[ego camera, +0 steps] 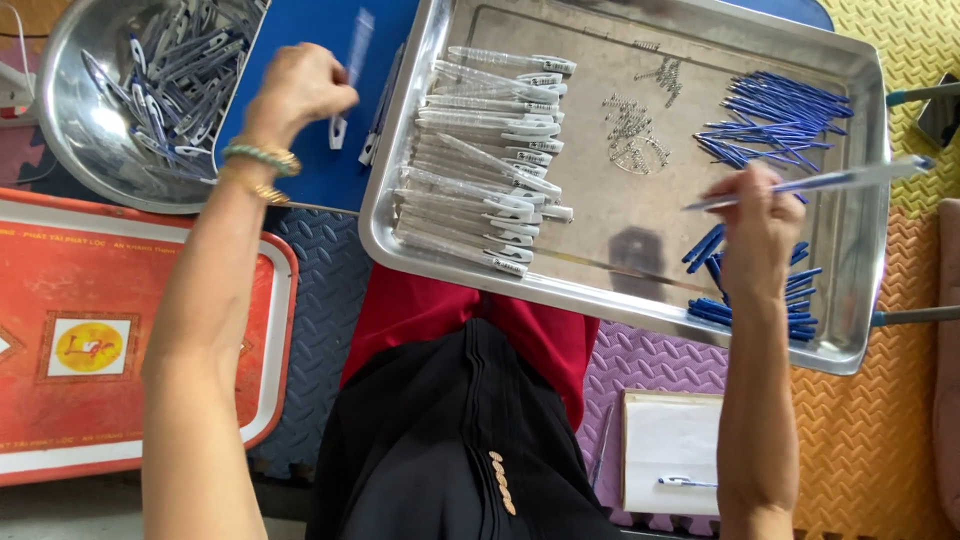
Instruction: The person assembles ballpoint pens by hand, taking white pen barrels from a large metal bowl, inserting blue ink cartridges, and attaching blue caps.
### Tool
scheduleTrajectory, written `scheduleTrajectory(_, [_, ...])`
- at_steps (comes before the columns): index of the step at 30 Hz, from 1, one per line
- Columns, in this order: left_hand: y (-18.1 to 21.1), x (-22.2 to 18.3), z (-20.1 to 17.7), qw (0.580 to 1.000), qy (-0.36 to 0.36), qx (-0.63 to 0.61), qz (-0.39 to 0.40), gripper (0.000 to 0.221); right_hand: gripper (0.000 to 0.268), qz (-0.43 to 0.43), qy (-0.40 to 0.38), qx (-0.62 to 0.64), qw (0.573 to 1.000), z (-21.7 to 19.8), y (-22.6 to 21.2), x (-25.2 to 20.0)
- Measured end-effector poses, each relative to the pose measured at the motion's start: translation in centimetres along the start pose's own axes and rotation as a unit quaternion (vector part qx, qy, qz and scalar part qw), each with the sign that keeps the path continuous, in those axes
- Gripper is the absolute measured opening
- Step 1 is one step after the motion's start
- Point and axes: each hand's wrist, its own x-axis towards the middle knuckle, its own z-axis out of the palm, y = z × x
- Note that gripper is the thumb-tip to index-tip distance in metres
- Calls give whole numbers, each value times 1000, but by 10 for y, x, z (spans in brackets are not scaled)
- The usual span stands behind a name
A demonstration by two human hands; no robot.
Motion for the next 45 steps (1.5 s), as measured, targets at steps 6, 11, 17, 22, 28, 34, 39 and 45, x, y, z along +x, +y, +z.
scheduleTrajectory(6, [44,-87,-27,857,26,-495,142,33,24,28,-139,138,980,81,-28,-36])
scheduleTrajectory(11, [121,-120,36,708,-35,-651,271,12,57,-58,-249,304,918,145,-54,-66])
scheduleTrajectory(17, [141,-139,82,699,-68,-624,343,23,27,-92,-141,179,969,123,-57,-43])
scheduleTrajectory(22, [126,-134,68,746,-178,-497,405,31,20,-139,-193,-25,971,71,-81,-40])
scheduleTrajectory(28, [152,-127,111,747,-266,-502,346,47,25,-191,-148,2,970,81,-77,-42])
scheduleTrajectory(34, [158,-126,125,666,-320,-623,259,40,50,-90,-79,194,974,63,-38,-52])
scheduleTrajectory(39, [160,-129,126,658,-325,-636,239,42,13,-89,-85,188,974,85,-57,-81])
scheduleTrajectory(45, [162,-130,126,653,-318,-646,236,50,14,-184,-30,134,973,98,-38,-90])
